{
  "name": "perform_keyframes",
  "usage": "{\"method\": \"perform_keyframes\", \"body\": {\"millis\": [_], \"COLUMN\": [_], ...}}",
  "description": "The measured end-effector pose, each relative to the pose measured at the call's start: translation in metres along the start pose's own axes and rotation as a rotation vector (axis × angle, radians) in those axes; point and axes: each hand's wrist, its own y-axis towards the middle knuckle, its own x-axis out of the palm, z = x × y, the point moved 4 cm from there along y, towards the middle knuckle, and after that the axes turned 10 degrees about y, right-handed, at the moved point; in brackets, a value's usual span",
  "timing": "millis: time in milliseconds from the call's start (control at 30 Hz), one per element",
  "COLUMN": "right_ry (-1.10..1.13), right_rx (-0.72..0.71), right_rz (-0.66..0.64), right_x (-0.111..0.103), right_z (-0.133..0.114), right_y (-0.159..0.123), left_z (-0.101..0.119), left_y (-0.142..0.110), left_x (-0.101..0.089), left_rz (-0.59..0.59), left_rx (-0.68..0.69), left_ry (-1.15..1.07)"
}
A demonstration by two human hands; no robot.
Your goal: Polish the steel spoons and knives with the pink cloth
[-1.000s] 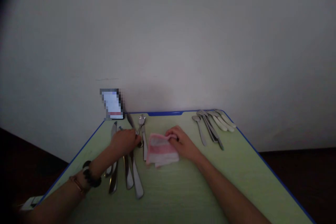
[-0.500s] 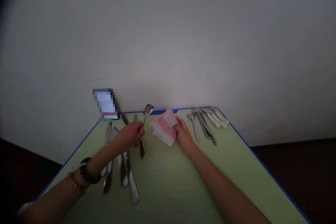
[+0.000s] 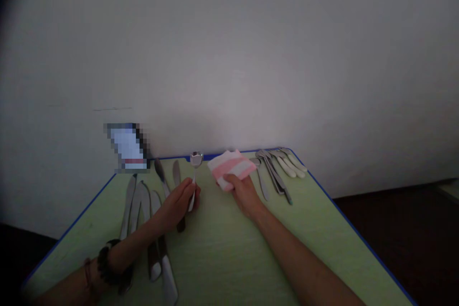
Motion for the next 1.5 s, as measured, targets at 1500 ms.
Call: {"method": "perform_keyframes", "body": {"millis": [1500], "right_ry": [-0.323], "right_rx": [-0.106], "right_rz": [-0.045], "right_x": [0.015], "right_z": [0.016], "right_y": [0.017], "left_z": [0.003], "left_y": [0.004], "left_x": [0.014], "left_rz": [-0.291], "left_rx": [0.202], "left_ry": [0.177]}}
